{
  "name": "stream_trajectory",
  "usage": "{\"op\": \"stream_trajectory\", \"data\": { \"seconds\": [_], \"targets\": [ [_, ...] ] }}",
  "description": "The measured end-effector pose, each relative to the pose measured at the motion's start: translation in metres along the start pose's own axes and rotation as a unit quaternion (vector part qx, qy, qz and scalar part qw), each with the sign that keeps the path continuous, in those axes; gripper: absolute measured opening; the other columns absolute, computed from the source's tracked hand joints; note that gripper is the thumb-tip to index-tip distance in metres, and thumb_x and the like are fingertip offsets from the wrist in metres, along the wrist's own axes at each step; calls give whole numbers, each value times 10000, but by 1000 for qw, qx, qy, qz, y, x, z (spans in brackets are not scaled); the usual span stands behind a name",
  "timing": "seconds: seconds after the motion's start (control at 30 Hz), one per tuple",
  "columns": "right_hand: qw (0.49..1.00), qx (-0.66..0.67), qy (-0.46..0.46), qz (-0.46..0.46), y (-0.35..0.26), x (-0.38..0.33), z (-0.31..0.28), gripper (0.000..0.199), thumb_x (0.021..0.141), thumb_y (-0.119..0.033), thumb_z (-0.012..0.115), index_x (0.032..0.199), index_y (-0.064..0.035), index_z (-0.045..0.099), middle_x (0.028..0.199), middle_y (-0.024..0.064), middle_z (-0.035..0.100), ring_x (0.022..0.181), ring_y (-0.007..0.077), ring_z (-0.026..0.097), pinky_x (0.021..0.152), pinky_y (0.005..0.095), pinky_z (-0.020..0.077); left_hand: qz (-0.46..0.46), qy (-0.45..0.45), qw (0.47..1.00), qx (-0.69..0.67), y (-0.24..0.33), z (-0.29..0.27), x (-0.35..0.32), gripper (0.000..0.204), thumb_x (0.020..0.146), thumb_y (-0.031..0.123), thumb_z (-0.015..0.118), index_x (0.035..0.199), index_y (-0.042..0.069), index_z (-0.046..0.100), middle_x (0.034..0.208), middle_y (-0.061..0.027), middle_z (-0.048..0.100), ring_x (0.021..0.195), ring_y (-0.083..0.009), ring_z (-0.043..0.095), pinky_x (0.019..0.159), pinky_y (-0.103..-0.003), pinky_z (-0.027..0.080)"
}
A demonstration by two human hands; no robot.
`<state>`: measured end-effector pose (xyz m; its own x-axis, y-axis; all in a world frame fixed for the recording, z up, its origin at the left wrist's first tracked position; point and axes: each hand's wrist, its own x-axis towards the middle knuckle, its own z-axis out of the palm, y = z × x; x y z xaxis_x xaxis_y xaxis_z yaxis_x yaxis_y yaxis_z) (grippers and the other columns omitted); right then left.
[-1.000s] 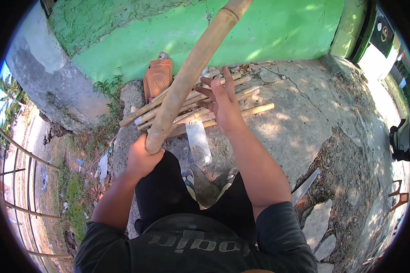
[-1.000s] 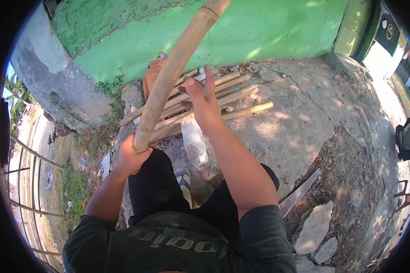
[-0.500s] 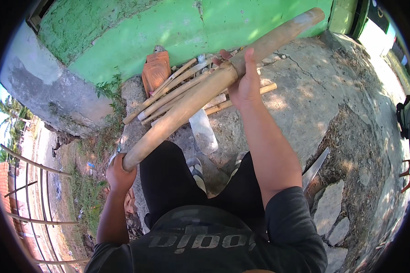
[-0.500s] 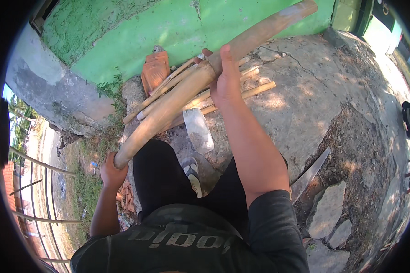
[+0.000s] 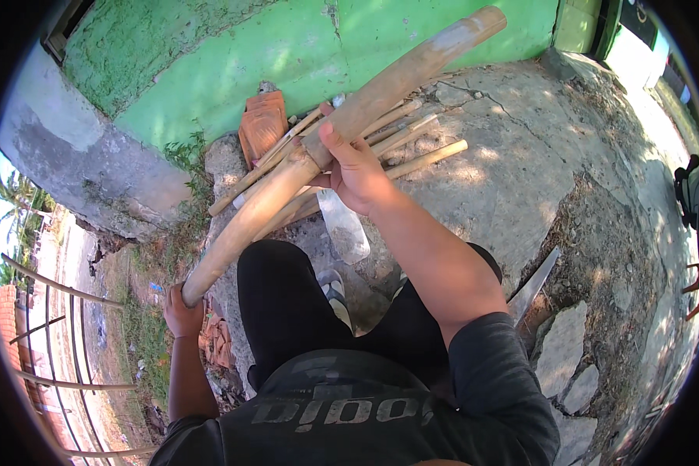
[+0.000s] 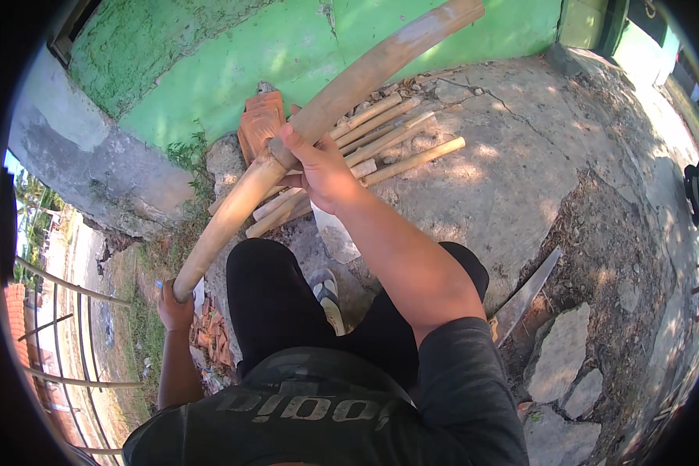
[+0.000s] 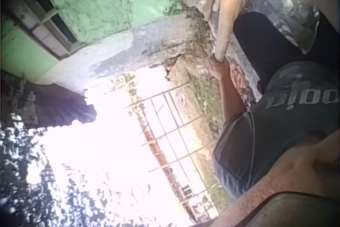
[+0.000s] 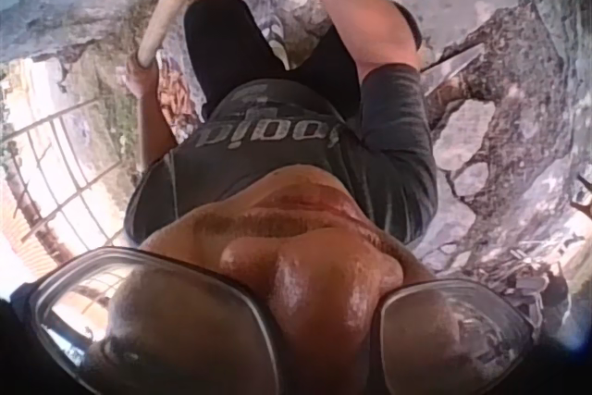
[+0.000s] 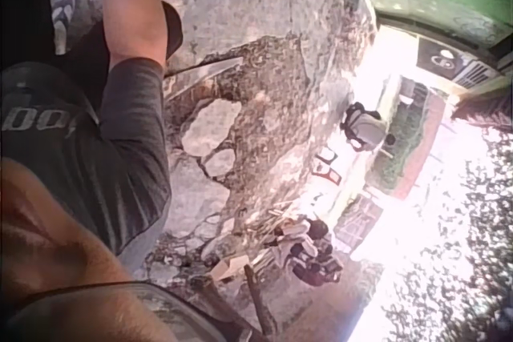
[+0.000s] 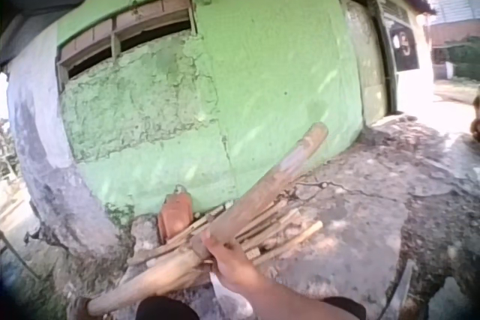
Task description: The recorder uses a hand saw to cut through a piece of bamboo.
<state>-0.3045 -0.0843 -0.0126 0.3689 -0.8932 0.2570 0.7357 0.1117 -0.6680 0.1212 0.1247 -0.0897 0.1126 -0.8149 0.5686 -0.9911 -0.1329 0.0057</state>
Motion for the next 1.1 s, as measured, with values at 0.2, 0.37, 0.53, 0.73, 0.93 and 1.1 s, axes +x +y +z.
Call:
{"op": "stream_trajectory", "data": {
  "seconds": [0.2, 0.37, 0.53, 0.73, 0.93, 1.1],
  "targets": [
    [999, -9, 40, 20, 15, -4, 16, 1028, 833, -570, 733, 1567, -145, 151, 1375, 96, 474, 1156, 235, 564, 776, 419, 559, -30, -44, 998, -16, 5, -20, 3, 520, 693, 175, 771, 1170, 76, 589, 1071, -150, 649, 969, -391, 639, 827, -486, 524],
    [999, -17, 22, -22, 14, -2, 26, 975, 882, -568, 663, 1577, -145, 126, 1337, 108, 537, 1148, 234, 624, 843, 420, 602, -23, -62, 998, 18, 56, -65, 38, 718, 643, 260, 881, 1267, 100, 564, 1288, -178, 568, 1153, -399, 578, 954, -497, 485],
    [999, -29, -10, -41, 11, -7, 33, 871, 912, -564, 621, 1551, -132, 215, 1371, 119, 523, 1200, 253, 598, 919, 470, 573, 30, -48, 998, 18, 99, -85, 70, 836, 601, 348, 901, 1321, 118, 543, 1336, -179, 550, 1193, -384, 568, 977, -497, 480],
    [998, -41, -10, -39, 17, -8, 30, 824, 919, -597, 580, 1517, -123, 272, 1331, 167, 567, 1201, 273, 599, 961, 481, 551, 35, -154, 985, -69, 118, -87, 85, 834, 614, 325, 895, 1337, 116, 536, 1255, -172, 610, 1093, -371, 642, 922, -458, 521],
    [998, -46, -33, -35, 13, -15, 39, 821, 909, -592, 597, 1506, -123, 285, 1290, 189, 594, 1190, 276, 609, 968, 473, 551, 7, -261, 946, -193, 108, -78, 81, 763, 649, 285, 876, 1310, 68, 563, 1077, -176, 702, 995, -350, 693, 897, -429, 529],
    [995, -58, -82, -26, 8, -15, 39, 801, 917, -583, 587, 1501, -126, 284, 1293, 200, 590, 1180, 273, 616, 970, 470, 549, -37, -319, 928, -187, 109, -79, 76, 681, 672, 280, 870, 1247, 27, 608, 1050, -195, 707, 997, -336, 700, 888, -416, 526]
  ]
}}
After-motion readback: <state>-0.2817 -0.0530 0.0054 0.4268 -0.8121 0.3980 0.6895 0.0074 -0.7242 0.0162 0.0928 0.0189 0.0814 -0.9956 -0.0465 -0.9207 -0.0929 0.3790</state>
